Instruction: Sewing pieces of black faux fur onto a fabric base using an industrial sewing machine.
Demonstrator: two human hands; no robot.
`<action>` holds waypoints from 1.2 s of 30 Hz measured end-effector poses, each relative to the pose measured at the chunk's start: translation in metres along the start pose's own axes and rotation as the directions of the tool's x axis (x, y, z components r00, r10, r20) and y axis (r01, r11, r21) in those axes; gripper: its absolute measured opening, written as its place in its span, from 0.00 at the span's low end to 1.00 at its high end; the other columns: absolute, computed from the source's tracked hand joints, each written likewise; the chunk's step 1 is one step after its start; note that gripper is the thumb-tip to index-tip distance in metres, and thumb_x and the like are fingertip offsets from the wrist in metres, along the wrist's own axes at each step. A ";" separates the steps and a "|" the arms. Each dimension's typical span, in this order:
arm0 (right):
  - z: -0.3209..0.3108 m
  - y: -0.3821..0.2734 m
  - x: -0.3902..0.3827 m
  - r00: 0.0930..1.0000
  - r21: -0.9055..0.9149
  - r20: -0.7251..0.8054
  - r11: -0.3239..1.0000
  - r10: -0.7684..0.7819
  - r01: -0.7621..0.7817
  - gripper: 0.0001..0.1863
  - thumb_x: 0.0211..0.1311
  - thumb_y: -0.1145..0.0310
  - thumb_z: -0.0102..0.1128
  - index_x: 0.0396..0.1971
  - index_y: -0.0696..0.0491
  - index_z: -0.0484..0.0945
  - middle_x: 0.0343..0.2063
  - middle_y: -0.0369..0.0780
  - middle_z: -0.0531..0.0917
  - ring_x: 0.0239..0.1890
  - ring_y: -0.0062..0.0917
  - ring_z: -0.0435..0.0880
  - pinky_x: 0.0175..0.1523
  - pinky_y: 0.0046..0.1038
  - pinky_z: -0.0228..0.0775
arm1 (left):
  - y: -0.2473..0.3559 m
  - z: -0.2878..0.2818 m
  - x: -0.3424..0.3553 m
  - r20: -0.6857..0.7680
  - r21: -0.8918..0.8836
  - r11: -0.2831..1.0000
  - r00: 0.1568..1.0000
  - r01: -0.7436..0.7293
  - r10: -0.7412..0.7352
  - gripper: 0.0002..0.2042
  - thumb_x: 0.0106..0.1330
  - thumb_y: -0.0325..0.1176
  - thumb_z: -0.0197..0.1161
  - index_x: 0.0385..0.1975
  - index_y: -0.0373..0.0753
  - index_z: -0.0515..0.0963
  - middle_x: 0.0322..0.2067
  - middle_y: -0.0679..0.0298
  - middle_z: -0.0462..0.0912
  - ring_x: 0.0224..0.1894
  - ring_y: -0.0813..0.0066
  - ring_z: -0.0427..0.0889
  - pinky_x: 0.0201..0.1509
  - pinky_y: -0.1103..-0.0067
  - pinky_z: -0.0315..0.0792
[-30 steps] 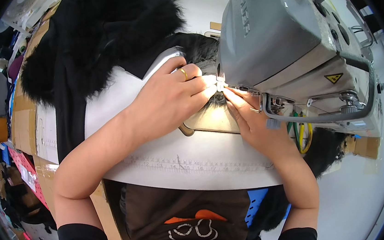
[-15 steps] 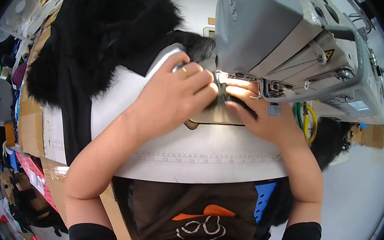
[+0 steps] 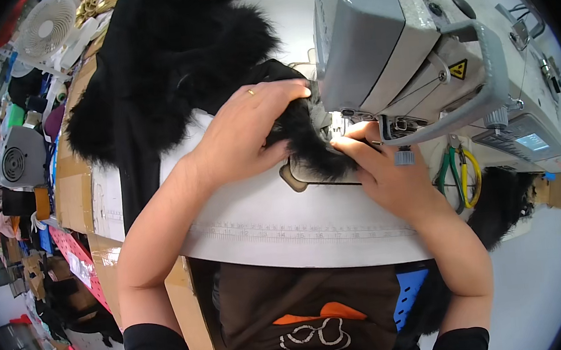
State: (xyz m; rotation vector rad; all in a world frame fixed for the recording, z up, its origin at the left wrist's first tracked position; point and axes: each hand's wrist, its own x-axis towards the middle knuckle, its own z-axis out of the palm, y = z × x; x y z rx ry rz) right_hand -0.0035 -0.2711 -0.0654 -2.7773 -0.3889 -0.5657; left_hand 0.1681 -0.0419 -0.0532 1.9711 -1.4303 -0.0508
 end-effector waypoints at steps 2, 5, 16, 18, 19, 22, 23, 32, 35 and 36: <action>0.000 0.003 -0.001 1.000 -0.018 -0.025 1.000 -0.017 0.016 0.27 0.49 0.80 0.66 0.52 0.43 0.85 0.44 0.31 0.84 0.48 0.33 0.84 0.54 0.39 0.75 | -0.002 -0.009 0.002 0.112 0.262 0.955 0.987 -0.138 0.112 0.30 0.54 0.25 0.74 0.60 0.40 0.75 0.65 0.59 0.79 0.63 0.53 0.79 0.59 0.64 0.76; -0.002 0.006 0.000 0.998 0.001 -0.012 0.999 -0.054 0.054 0.27 0.48 0.80 0.66 0.51 0.44 0.85 0.45 0.31 0.84 0.49 0.32 0.84 0.53 0.38 0.75 | -0.007 -0.011 0.006 0.106 0.503 0.851 0.988 -0.154 0.116 0.23 0.61 0.31 0.72 0.57 0.41 0.77 0.56 0.64 0.83 0.53 0.59 0.82 0.53 0.67 0.75; -0.001 0.004 0.004 0.994 0.021 0.028 0.994 -0.110 0.109 0.24 0.54 0.79 0.65 0.52 0.45 0.83 0.48 0.30 0.83 0.52 0.30 0.83 0.56 0.37 0.75 | -0.067 -0.014 0.037 -0.011 0.791 0.610 0.996 -0.049 0.093 0.05 0.67 0.27 0.64 0.40 0.41 0.82 0.41 0.61 0.83 0.45 0.61 0.85 0.49 0.69 0.77; 0.001 0.001 0.007 0.991 0.006 0.001 0.991 -0.135 0.135 0.23 0.54 0.79 0.66 0.52 0.45 0.83 0.48 0.30 0.83 0.52 0.30 0.83 0.55 0.37 0.75 | -0.079 -0.004 0.048 -0.085 0.791 0.612 0.989 -0.008 0.123 0.07 0.67 0.26 0.64 0.43 0.41 0.82 0.42 0.60 0.82 0.45 0.60 0.85 0.50 0.68 0.78; 0.001 0.003 0.004 0.991 -0.021 -0.013 0.991 -0.135 0.135 0.23 0.55 0.78 0.66 0.52 0.46 0.83 0.48 0.30 0.83 0.52 0.30 0.84 0.55 0.37 0.75 | -0.074 0.006 0.061 -0.192 0.671 0.740 0.974 0.039 0.123 0.10 0.66 0.25 0.63 0.46 0.41 0.82 0.46 0.59 0.83 0.48 0.58 0.85 0.51 0.68 0.79; 0.001 0.006 -0.003 0.997 0.011 0.016 0.997 -0.081 0.081 0.22 0.56 0.77 0.66 0.52 0.45 0.84 0.49 0.30 0.84 0.51 0.30 0.84 0.55 0.36 0.75 | -0.038 0.007 0.051 -0.209 0.505 0.846 0.975 0.171 -0.072 0.18 0.61 0.22 0.63 0.53 0.40 0.80 0.53 0.58 0.83 0.54 0.55 0.85 0.60 0.67 0.78; 0.000 0.007 -0.005 0.998 0.003 0.014 0.998 -0.058 0.058 0.22 0.56 0.77 0.66 0.52 0.45 0.84 0.49 0.30 0.84 0.51 0.30 0.84 0.55 0.36 0.75 | -0.022 0.001 0.042 -0.155 0.582 0.811 0.987 0.060 0.038 0.19 0.60 0.22 0.65 0.52 0.39 0.79 0.53 0.59 0.83 0.56 0.57 0.83 0.63 0.66 0.76; 0.001 0.008 -0.002 0.998 -0.049 0.016 0.997 -0.066 0.066 0.22 0.59 0.76 0.63 0.53 0.43 0.85 0.50 0.28 0.86 0.51 0.30 0.85 0.55 0.35 0.76 | 0.031 0.001 0.013 0.220 0.188 0.880 0.892 -0.437 0.395 0.14 0.58 0.26 0.68 0.44 0.41 0.79 0.42 0.66 0.81 0.49 0.69 0.81 0.63 0.71 0.71; -0.001 0.006 -0.002 0.998 -0.073 0.018 0.995 -0.060 0.062 0.23 0.59 0.77 0.63 0.54 0.43 0.85 0.52 0.29 0.86 0.50 0.30 0.85 0.56 0.35 0.77 | 0.027 -0.006 0.020 0.340 0.334 0.807 0.860 -0.488 0.380 0.09 0.63 0.31 0.66 0.41 0.41 0.80 0.42 0.68 0.82 0.47 0.71 0.81 0.56 0.74 0.71; 0.001 0.007 -0.002 0.997 -0.103 -0.015 0.992 -0.078 0.076 0.23 0.59 0.77 0.63 0.54 0.43 0.85 0.51 0.29 0.86 0.50 0.31 0.85 0.56 0.35 0.77 | 0.029 -0.008 0.023 0.360 0.406 0.771 0.862 -0.490 0.357 0.07 0.65 0.32 0.65 0.40 0.41 0.81 0.42 0.69 0.83 0.46 0.72 0.81 0.54 0.75 0.70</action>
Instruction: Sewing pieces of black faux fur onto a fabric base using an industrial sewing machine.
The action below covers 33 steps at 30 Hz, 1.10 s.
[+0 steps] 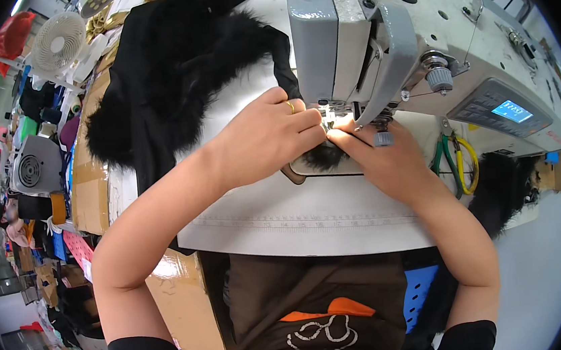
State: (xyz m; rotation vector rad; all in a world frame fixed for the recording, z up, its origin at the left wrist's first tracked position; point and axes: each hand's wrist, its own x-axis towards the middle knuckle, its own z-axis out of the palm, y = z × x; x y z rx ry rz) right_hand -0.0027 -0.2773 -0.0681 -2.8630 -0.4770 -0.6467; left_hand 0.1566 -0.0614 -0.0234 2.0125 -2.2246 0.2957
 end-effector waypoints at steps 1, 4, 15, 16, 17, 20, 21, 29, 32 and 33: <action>0.001 0.001 0.001 0.999 -0.027 -0.035 1.000 -0.015 0.014 0.23 0.59 0.77 0.63 0.54 0.44 0.85 0.50 0.30 0.86 0.49 0.32 0.85 0.57 0.36 0.77 | 0.000 -0.002 0.001 0.031 0.080 0.997 0.999 0.011 -0.014 0.06 0.66 0.33 0.63 0.39 0.42 0.81 0.41 0.69 0.83 0.46 0.73 0.81 0.51 0.76 0.69; 0.002 0.005 0.005 0.998 -0.041 -0.049 0.999 -0.035 0.033 0.23 0.58 0.77 0.64 0.54 0.44 0.85 0.48 0.31 0.86 0.50 0.33 0.85 0.57 0.36 0.77 | 0.002 -0.003 0.005 0.068 0.221 0.975 0.997 0.020 -0.036 0.05 0.65 0.32 0.64 0.39 0.43 0.82 0.36 0.71 0.84 0.47 0.75 0.82 0.52 0.76 0.68; -0.014 0.007 0.004 0.978 -0.076 0.010 0.975 -0.209 0.209 0.20 0.54 0.69 0.66 0.50 0.47 0.85 0.46 0.32 0.83 0.50 0.29 0.82 0.58 0.36 0.75 | 0.047 -0.014 -0.002 0.192 0.416 0.908 0.981 -0.043 -0.042 0.10 0.62 0.33 0.64 0.41 0.38 0.81 0.32 0.69 0.84 0.47 0.69 0.80 0.52 0.76 0.68; -0.015 0.007 0.006 0.975 -0.063 0.009 0.973 -0.222 0.222 0.20 0.53 0.68 0.66 0.49 0.47 0.85 0.44 0.32 0.82 0.49 0.29 0.81 0.58 0.35 0.75 | 0.045 -0.014 -0.001 0.169 0.391 0.920 0.985 -0.032 -0.038 0.10 0.62 0.33 0.64 0.41 0.37 0.82 0.32 0.69 0.83 0.47 0.69 0.80 0.52 0.75 0.68; -0.015 0.009 0.005 0.975 -0.061 0.009 0.974 -0.220 0.220 0.20 0.53 0.68 0.66 0.49 0.47 0.85 0.44 0.32 0.82 0.49 0.29 0.81 0.58 0.35 0.75 | 0.043 -0.013 -0.002 0.171 0.389 0.921 0.985 -0.033 -0.037 0.10 0.62 0.33 0.64 0.41 0.37 0.82 0.32 0.69 0.83 0.47 0.69 0.80 0.52 0.75 0.68; -0.012 0.011 0.003 0.976 -0.046 0.026 0.975 -0.216 0.217 0.21 0.53 0.68 0.66 0.50 0.47 0.85 0.43 0.32 0.82 0.48 0.29 0.83 0.57 0.35 0.75 | 0.039 -0.011 -0.002 0.089 0.269 0.963 0.995 0.013 -0.038 0.09 0.62 0.32 0.64 0.39 0.37 0.82 0.33 0.67 0.82 0.46 0.69 0.79 0.51 0.74 0.69; -0.012 0.010 0.004 0.979 -0.047 0.012 0.978 -0.204 0.204 0.21 0.53 0.68 0.66 0.50 0.46 0.86 0.44 0.32 0.83 0.48 0.29 0.83 0.56 0.35 0.75 | 0.039 -0.008 -0.002 0.070 0.269 0.963 0.997 0.022 -0.042 0.09 0.62 0.32 0.64 0.38 0.37 0.82 0.34 0.67 0.82 0.46 0.69 0.80 0.51 0.74 0.69; -0.010 -0.004 0.002 0.997 -0.283 0.074 0.959 -0.010 0.031 0.21 0.54 0.73 0.64 0.50 0.48 0.87 0.42 0.34 0.84 0.41 0.33 0.84 0.53 0.41 0.74 | 0.025 0.018 0.007 -0.012 0.355 0.928 0.994 0.110 -0.113 0.06 0.63 0.32 0.64 0.35 0.38 0.80 0.33 0.65 0.81 0.43 0.69 0.80 0.51 0.73 0.69; -0.004 -0.004 -0.001 1.000 -0.275 0.024 0.961 0.004 0.003 0.22 0.53 0.73 0.64 0.52 0.48 0.87 0.42 0.36 0.84 0.38 0.34 0.83 0.55 0.43 0.74 | 0.029 0.016 0.010 0.029 0.288 0.946 0.986 0.150 -0.165 0.06 0.63 0.32 0.64 0.36 0.38 0.79 0.34 0.64 0.82 0.44 0.69 0.80 0.50 0.73 0.69; -0.003 -0.004 -0.003 1.000 -0.250 0.001 0.968 0.010 -0.009 0.23 0.54 0.73 0.64 0.52 0.48 0.87 0.43 0.36 0.84 0.38 0.34 0.83 0.56 0.44 0.74 | 0.029 0.015 0.009 0.023 0.316 0.941 0.991 0.117 -0.131 0.06 0.63 0.32 0.64 0.36 0.37 0.80 0.34 0.64 0.82 0.44 0.68 0.80 0.51 0.73 0.70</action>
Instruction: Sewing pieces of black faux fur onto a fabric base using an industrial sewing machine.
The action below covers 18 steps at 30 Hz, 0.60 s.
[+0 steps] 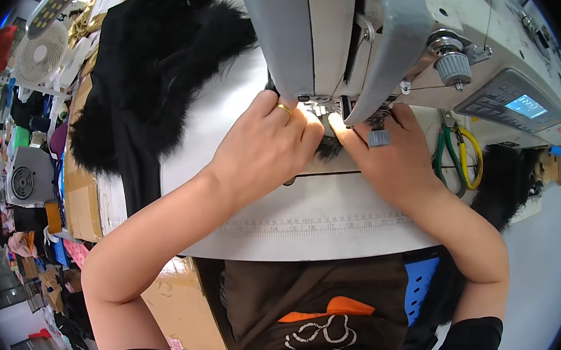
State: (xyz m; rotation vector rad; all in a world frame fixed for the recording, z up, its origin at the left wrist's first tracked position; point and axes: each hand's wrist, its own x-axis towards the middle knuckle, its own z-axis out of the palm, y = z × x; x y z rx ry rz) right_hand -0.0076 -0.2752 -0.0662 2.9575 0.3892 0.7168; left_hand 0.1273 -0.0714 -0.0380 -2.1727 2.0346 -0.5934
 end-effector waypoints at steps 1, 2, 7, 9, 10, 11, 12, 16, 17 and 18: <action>0.001 -0.001 -0.001 1.000 0.029 -0.022 1.000 0.011 -0.010 0.23 0.55 0.73 0.64 0.53 0.48 0.87 0.43 0.35 0.84 0.39 0.34 0.83 0.57 0.44 0.74 | 0.000 -0.001 -0.001 -0.013 0.032 0.999 0.999 -0.030 0.030 0.06 0.62 0.31 0.64 0.36 0.37 0.81 0.34 0.63 0.82 0.44 0.67 0.80 0.51 0.73 0.70; -0.001 -0.003 0.000 1.000 0.032 -0.023 0.999 0.014 -0.013 0.23 0.55 0.73 0.64 0.53 0.48 0.87 0.43 0.35 0.84 0.39 0.34 0.83 0.57 0.44 0.74 | 0.002 -0.001 -0.001 -0.010 0.032 0.999 0.999 -0.033 0.033 0.06 0.62 0.31 0.64 0.36 0.37 0.81 0.34 0.63 0.82 0.44 0.67 0.80 0.51 0.73 0.70; -0.010 -0.004 0.001 0.998 -0.042 0.043 0.998 -0.043 0.045 0.21 0.60 0.71 0.61 0.54 0.48 0.86 0.45 0.37 0.84 0.43 0.33 0.84 0.60 0.46 0.73 | 0.006 -0.002 -0.004 -0.080 0.057 0.996 0.994 -0.069 0.074 0.10 0.57 0.31 0.64 0.35 0.33 0.85 0.35 0.60 0.82 0.45 0.64 0.81 0.51 0.72 0.72; -0.010 -0.005 0.000 0.998 -0.017 0.044 0.999 -0.045 0.046 0.21 0.61 0.70 0.61 0.54 0.49 0.86 0.46 0.37 0.84 0.44 0.33 0.84 0.60 0.46 0.73 | 0.003 0.001 -0.009 -0.120 0.037 0.996 0.989 -0.086 0.090 0.11 0.55 0.31 0.64 0.35 0.33 0.85 0.35 0.60 0.83 0.45 0.64 0.81 0.51 0.71 0.72; -0.010 -0.006 0.000 0.998 0.009 0.046 0.999 -0.052 0.051 0.20 0.61 0.70 0.61 0.54 0.50 0.86 0.46 0.37 0.84 0.44 0.33 0.84 0.60 0.46 0.73 | 0.003 0.003 -0.011 -0.162 0.016 0.995 0.982 -0.099 0.100 0.12 0.54 0.31 0.64 0.35 0.32 0.85 0.36 0.59 0.83 0.46 0.63 0.81 0.52 0.70 0.72; -0.010 -0.006 0.000 0.998 0.010 0.043 0.999 -0.049 0.048 0.20 0.61 0.70 0.61 0.54 0.50 0.86 0.46 0.37 0.84 0.44 0.33 0.84 0.60 0.46 0.73 | 0.002 0.003 -0.010 -0.160 0.018 0.995 0.982 -0.102 0.103 0.12 0.54 0.31 0.64 0.35 0.32 0.85 0.36 0.59 0.83 0.46 0.63 0.81 0.52 0.70 0.72; -0.012 -0.007 0.001 0.997 0.037 0.049 0.998 -0.053 0.051 0.20 0.61 0.70 0.61 0.54 0.51 0.86 0.46 0.37 0.84 0.44 0.34 0.84 0.59 0.45 0.73 | 0.003 0.003 -0.009 -0.152 0.033 0.996 0.985 -0.081 0.085 0.11 0.53 0.30 0.64 0.34 0.32 0.85 0.35 0.58 0.84 0.45 0.63 0.81 0.53 0.70 0.72; -0.009 -0.004 0.000 0.996 0.037 0.053 0.997 -0.075 0.074 0.17 0.59 0.70 0.62 0.48 0.52 0.87 0.45 0.37 0.84 0.45 0.35 0.83 0.58 0.43 0.73 | 0.008 0.004 -0.006 -0.062 0.071 0.997 0.998 -0.007 0.011 0.10 0.52 0.29 0.64 0.31 0.32 0.84 0.31 0.57 0.83 0.42 0.62 0.81 0.58 0.67 0.73; -0.008 -0.003 0.000 0.996 0.036 0.050 0.997 -0.073 0.071 0.17 0.59 0.70 0.62 0.48 0.52 0.87 0.45 0.37 0.84 0.45 0.35 0.83 0.58 0.43 0.73 | 0.010 0.004 -0.004 -0.061 0.074 0.997 0.998 -0.010 0.014 0.10 0.52 0.29 0.64 0.31 0.32 0.84 0.31 0.57 0.83 0.42 0.62 0.81 0.58 0.67 0.73; -0.007 -0.002 0.000 0.996 0.018 0.053 0.997 -0.072 0.071 0.15 0.58 0.71 0.62 0.46 0.52 0.86 0.45 0.37 0.84 0.45 0.36 0.83 0.57 0.43 0.73 | 0.011 0.005 -0.003 -0.056 0.101 0.995 0.998 -0.013 0.019 0.08 0.51 0.28 0.64 0.29 0.32 0.83 0.29 0.57 0.82 0.41 0.61 0.81 0.60 0.66 0.73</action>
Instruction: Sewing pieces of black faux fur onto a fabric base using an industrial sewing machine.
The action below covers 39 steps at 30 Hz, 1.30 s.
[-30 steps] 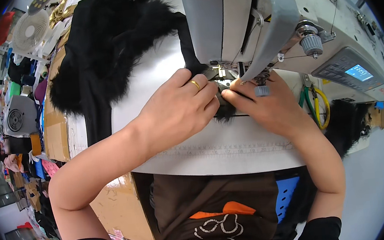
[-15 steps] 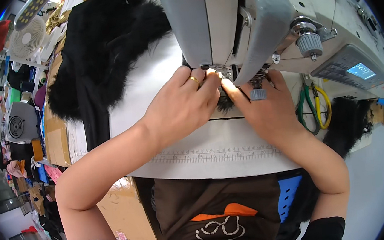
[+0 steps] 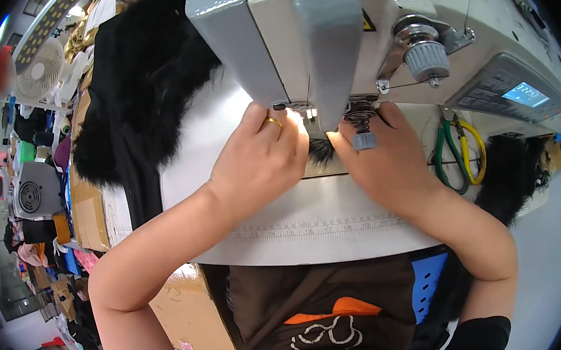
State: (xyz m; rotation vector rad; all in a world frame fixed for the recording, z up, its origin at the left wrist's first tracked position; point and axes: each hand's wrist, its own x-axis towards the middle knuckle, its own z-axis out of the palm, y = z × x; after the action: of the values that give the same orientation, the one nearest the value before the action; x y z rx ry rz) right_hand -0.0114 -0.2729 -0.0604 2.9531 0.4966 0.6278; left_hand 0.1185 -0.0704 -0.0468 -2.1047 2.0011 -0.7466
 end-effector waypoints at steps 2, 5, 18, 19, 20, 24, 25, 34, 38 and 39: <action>0.002 0.000 0.001 1.000 -0.021 0.005 1.000 0.007 -0.007 0.14 0.57 0.71 0.62 0.43 0.53 0.86 0.44 0.38 0.85 0.45 0.36 0.83 0.56 0.42 0.73 | 0.000 0.002 0.001 0.002 0.024 1.000 1.000 -0.011 0.011 0.07 0.51 0.28 0.64 0.27 0.33 0.82 0.28 0.57 0.81 0.40 0.61 0.81 0.63 0.65 0.73; 0.004 -0.001 0.004 0.997 -0.023 -0.018 0.997 0.072 -0.072 0.09 0.57 0.70 0.64 0.38 0.53 0.85 0.44 0.39 0.86 0.45 0.35 0.83 0.55 0.42 0.73 | 0.000 0.002 0.002 -0.043 0.007 1.000 0.999 -0.023 0.023 0.05 0.49 0.27 0.64 0.25 0.33 0.81 0.25 0.58 0.79 0.38 0.61 0.81 0.66 0.64 0.73; 0.011 0.015 0.001 0.969 0.195 -0.177 0.971 0.173 -0.138 0.08 0.57 0.74 0.70 0.38 0.52 0.86 0.38 0.40 0.86 0.40 0.39 0.84 0.49 0.40 0.73 | 0.004 0.012 0.005 -0.044 -0.114 0.983 0.988 0.145 -0.151 0.05 0.44 0.26 0.66 0.22 0.38 0.79 0.21 0.63 0.72 0.29 0.65 0.76 0.55 0.63 0.73; 0.011 0.015 0.000 0.968 0.230 -0.168 0.962 0.185 -0.144 0.09 0.57 0.74 0.71 0.38 0.52 0.86 0.38 0.40 0.86 0.41 0.39 0.84 0.49 0.40 0.73 | 0.004 0.012 0.004 -0.019 -0.142 0.975 0.985 0.169 -0.173 0.05 0.44 0.26 0.66 0.23 0.39 0.79 0.22 0.62 0.73 0.29 0.65 0.76 0.53 0.63 0.73; 0.010 0.014 0.001 0.970 0.230 -0.167 0.964 0.177 -0.136 0.09 0.57 0.74 0.71 0.38 0.52 0.86 0.38 0.40 0.86 0.41 0.39 0.84 0.49 0.40 0.73 | 0.003 0.014 0.003 -0.025 -0.163 0.970 0.983 0.178 -0.185 0.06 0.46 0.26 0.68 0.24 0.39 0.80 0.25 0.61 0.75 0.33 0.64 0.77 0.53 0.63 0.72; 0.014 0.014 0.001 0.980 0.200 -0.058 0.964 0.190 -0.175 0.09 0.58 0.75 0.70 0.39 0.54 0.86 0.39 0.39 0.86 0.43 0.39 0.84 0.51 0.42 0.72 | 0.002 0.020 -0.002 -0.051 -0.210 0.963 0.982 0.168 -0.183 0.05 0.48 0.27 0.68 0.26 0.40 0.81 0.26 0.61 0.76 0.37 0.62 0.79 0.53 0.63 0.72; 0.015 0.014 0.000 0.984 0.190 -0.016 0.966 0.179 -0.173 0.08 0.58 0.76 0.70 0.39 0.54 0.86 0.39 0.40 0.86 0.44 0.40 0.84 0.52 0.43 0.72 | 0.002 0.018 -0.001 -0.045 -0.198 0.967 0.984 0.162 -0.174 0.05 0.48 0.27 0.68 0.26 0.40 0.81 0.27 0.60 0.77 0.39 0.61 0.80 0.54 0.63 0.72; 0.015 0.015 0.001 0.966 0.221 0.066 0.941 0.248 -0.257 0.11 0.61 0.76 0.66 0.43 0.51 0.88 0.40 0.40 0.88 0.46 0.42 0.86 0.52 0.46 0.74 | 0.001 0.018 -0.001 -0.016 -0.121 0.986 0.993 0.115 -0.118 0.04 0.51 0.28 0.68 0.26 0.39 0.85 0.36 0.50 0.87 0.48 0.55 0.85 0.60 0.61 0.71; 0.015 0.015 0.001 0.976 0.177 0.034 0.959 0.216 -0.219 0.08 0.60 0.76 0.67 0.39 0.52 0.88 0.37 0.41 0.87 0.44 0.42 0.86 0.51 0.46 0.74 | 0.001 0.021 -0.001 -0.009 -0.084 0.990 0.994 0.111 -0.112 0.03 0.51 0.29 0.68 0.25 0.39 0.85 0.38 0.47 0.88 0.47 0.55 0.86 0.63 0.61 0.70; 0.013 0.015 0.003 0.975 0.188 0.037 0.956 0.221 -0.224 0.06 0.59 0.75 0.68 0.36 0.53 0.87 0.36 0.40 0.87 0.44 0.42 0.86 0.50 0.46 0.74 | 0.001 0.021 -0.001 -0.008 -0.083 0.990 0.994 0.111 -0.113 0.03 0.51 0.29 0.68 0.25 0.39 0.85 0.38 0.47 0.88 0.47 0.55 0.86 0.63 0.61 0.70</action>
State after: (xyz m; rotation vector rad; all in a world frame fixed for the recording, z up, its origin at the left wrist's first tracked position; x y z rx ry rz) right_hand 0.0004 -0.2859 -0.0690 3.2244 0.2353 0.6076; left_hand 0.1269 -0.0747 -0.0657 -2.2810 1.9664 -0.7074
